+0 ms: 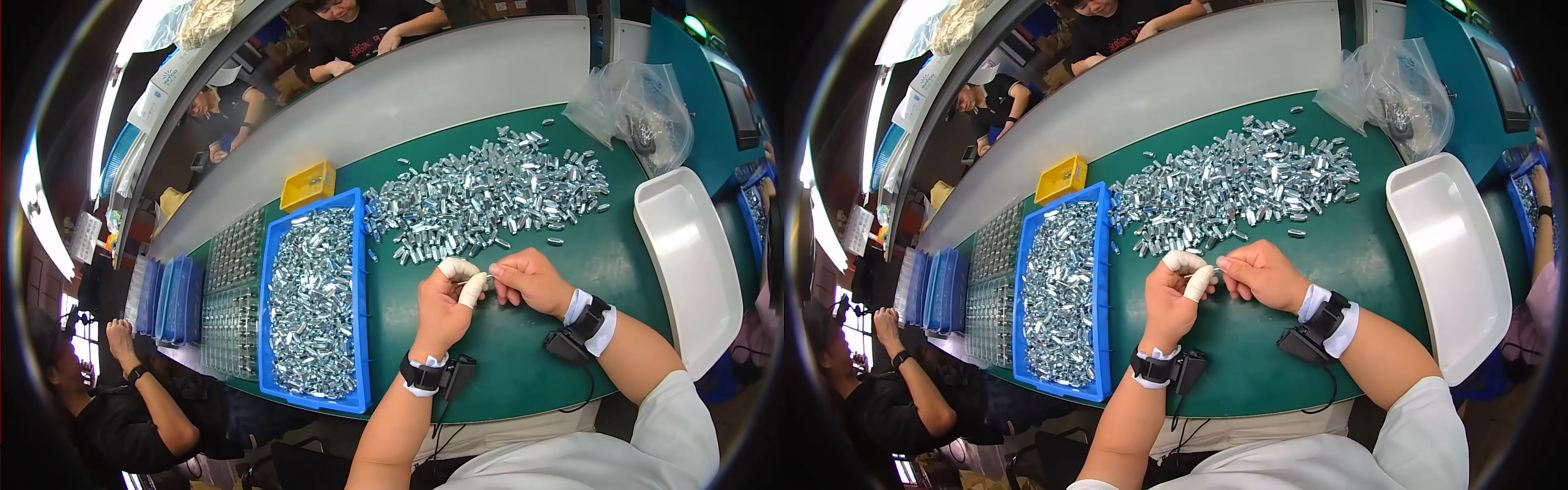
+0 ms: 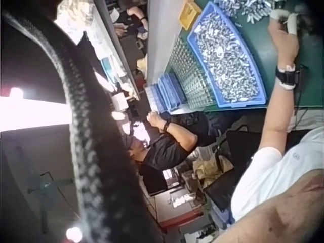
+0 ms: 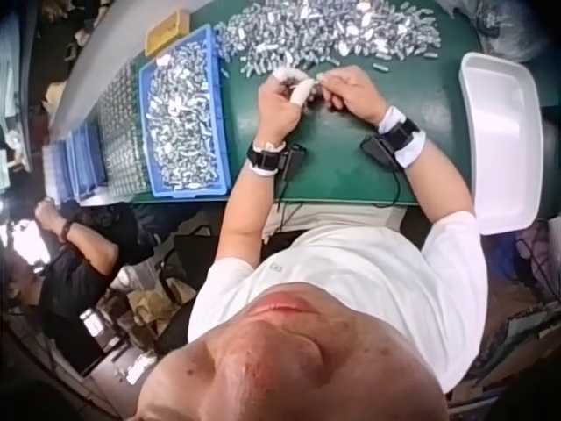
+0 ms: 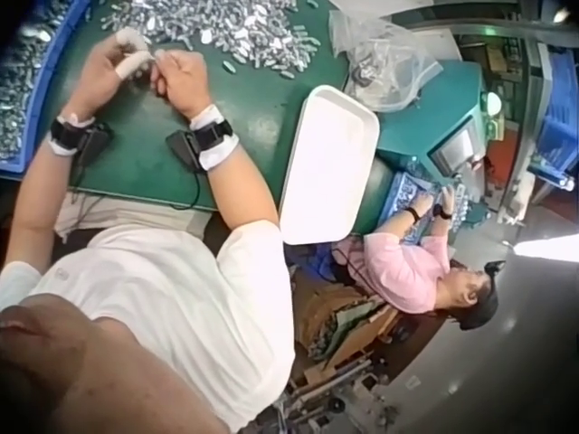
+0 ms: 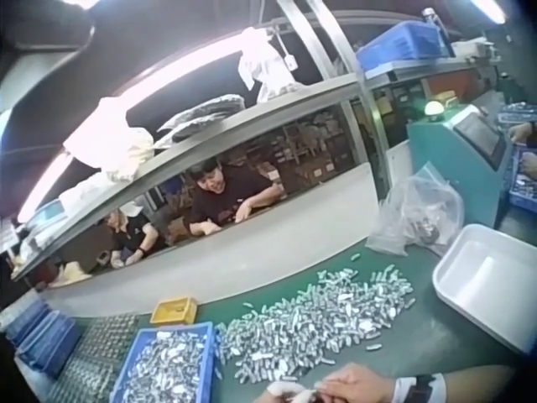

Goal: The person picks up a metal component and slides it onto a thin metal rod, then removes the component and places it into a white tray.

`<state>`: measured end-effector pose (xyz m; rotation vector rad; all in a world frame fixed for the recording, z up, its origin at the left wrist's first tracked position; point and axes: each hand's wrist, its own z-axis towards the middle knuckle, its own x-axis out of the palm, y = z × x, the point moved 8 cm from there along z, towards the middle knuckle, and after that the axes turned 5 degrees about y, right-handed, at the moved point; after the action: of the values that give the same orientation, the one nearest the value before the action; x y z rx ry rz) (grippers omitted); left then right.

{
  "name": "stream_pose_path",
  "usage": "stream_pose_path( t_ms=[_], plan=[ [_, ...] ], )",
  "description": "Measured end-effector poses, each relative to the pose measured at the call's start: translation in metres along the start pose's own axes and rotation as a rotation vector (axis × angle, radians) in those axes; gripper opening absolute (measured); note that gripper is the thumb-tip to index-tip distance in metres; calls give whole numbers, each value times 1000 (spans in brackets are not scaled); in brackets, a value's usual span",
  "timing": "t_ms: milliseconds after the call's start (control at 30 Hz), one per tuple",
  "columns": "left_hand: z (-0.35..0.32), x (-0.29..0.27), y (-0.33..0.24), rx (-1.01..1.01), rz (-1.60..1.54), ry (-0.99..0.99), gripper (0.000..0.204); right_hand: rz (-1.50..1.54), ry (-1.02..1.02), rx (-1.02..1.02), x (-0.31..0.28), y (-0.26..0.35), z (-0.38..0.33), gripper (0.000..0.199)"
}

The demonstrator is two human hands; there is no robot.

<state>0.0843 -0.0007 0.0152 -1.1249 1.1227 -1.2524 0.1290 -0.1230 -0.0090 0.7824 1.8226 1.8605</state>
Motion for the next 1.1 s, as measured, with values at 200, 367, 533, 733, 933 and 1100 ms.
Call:
stream_pose_path(
  t_ms=[200,367,533,733,933,1100],
  plan=[
    [0,-9,-2,-32,11,-42,6,-37,9,9,4,-5,3,41],
    [-3,-60,3,-53,38,-311,14,-24,-79,-53,-1,3,2,41],
    [-39,-141,-34,324,-6,-1038,20,119,-122,-66,-7,1,4,40],
    [-1,-88,-11,53,307,-592,25,120,-98,-83,-10,-1,3,40],
    [50,-60,-12,-5,895,-317,32,135,-91,-99,-12,-1,4,39],
    [69,-75,-5,158,1135,-266,28,148,-60,-114,0,7,6,38]
  ],
)
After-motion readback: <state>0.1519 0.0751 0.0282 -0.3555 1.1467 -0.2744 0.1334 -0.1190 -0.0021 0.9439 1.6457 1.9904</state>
